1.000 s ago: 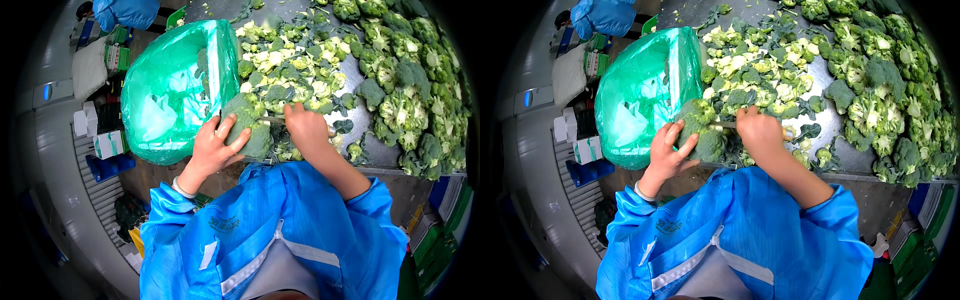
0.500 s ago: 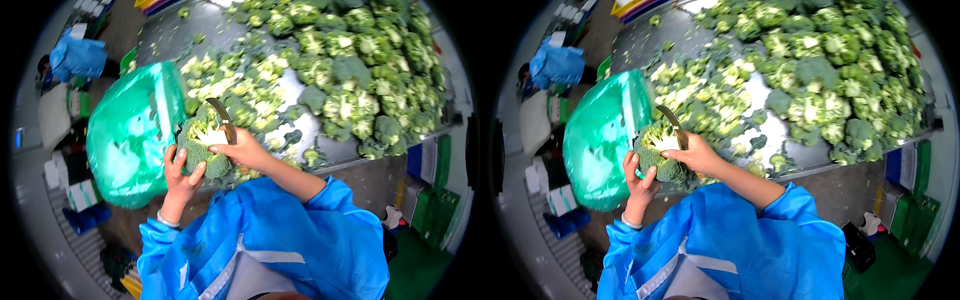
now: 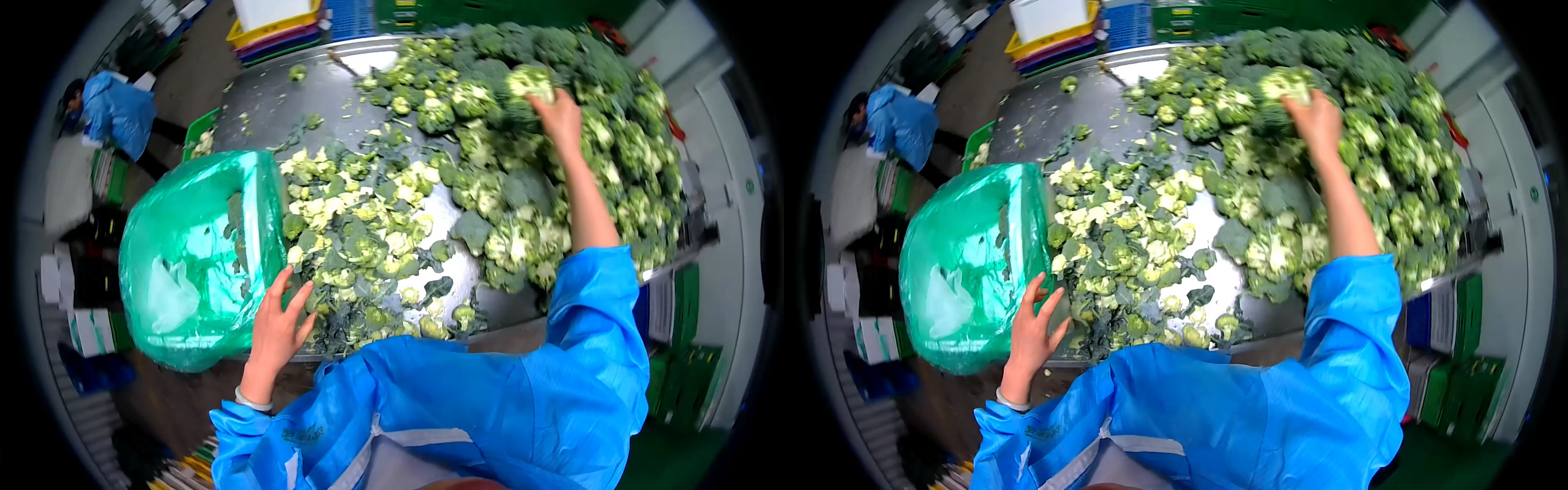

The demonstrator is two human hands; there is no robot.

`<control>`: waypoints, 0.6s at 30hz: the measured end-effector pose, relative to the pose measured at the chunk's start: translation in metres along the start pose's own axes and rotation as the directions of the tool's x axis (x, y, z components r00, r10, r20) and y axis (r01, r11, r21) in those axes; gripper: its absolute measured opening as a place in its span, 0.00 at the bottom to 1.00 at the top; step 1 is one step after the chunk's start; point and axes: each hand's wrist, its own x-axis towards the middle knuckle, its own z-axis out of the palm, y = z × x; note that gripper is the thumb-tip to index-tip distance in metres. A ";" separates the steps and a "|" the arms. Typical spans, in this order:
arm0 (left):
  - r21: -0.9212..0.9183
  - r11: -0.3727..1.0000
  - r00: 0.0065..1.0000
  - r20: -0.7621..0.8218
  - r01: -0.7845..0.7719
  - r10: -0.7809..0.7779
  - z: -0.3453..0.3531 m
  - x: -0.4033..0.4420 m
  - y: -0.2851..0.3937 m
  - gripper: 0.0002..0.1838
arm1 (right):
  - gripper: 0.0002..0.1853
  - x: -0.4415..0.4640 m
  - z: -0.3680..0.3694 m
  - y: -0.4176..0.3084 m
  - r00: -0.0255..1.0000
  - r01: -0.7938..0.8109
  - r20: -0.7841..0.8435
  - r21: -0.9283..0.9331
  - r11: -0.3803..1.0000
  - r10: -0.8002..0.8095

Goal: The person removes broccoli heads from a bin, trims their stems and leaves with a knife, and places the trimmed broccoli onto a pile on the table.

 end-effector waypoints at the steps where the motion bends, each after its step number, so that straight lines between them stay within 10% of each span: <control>1: 0.016 0.999 0.999 -0.001 0.038 -0.038 -0.003 -0.003 0.000 0.37 | 0.35 0.026 0.008 0.010 1.000 0.019 0.001 -0.124 0.992 -0.019; 8: 0.172 0.947 0.951 -0.198 0.272 -0.238 -0.031 -0.040 -0.031 0.27 | 0.30 0.124 0.137 0.072 0.925 0.272 0.343 -0.296 0.916 -0.164; 13: -0.013 0.827 0.720 -0.486 0.561 -0.496 -0.057 -0.076 -0.098 0.18 | 0.28 0.143 0.178 0.075 0.890 0.371 0.401 -0.361 0.855 -0.217; 15: -0.110 0.755 0.668 -0.397 0.646 -0.629 -0.063 -0.079 -0.134 0.16 | 0.28 0.121 0.139 0.036 0.915 0.269 0.385 -0.353 0.896 -0.123; 18: -0.130 0.747 0.724 -0.184 0.652 -0.665 -0.041 -0.063 -0.200 0.21 | 0.27 0.087 0.104 0.015 0.876 0.479 0.098 -0.284 0.830 -0.472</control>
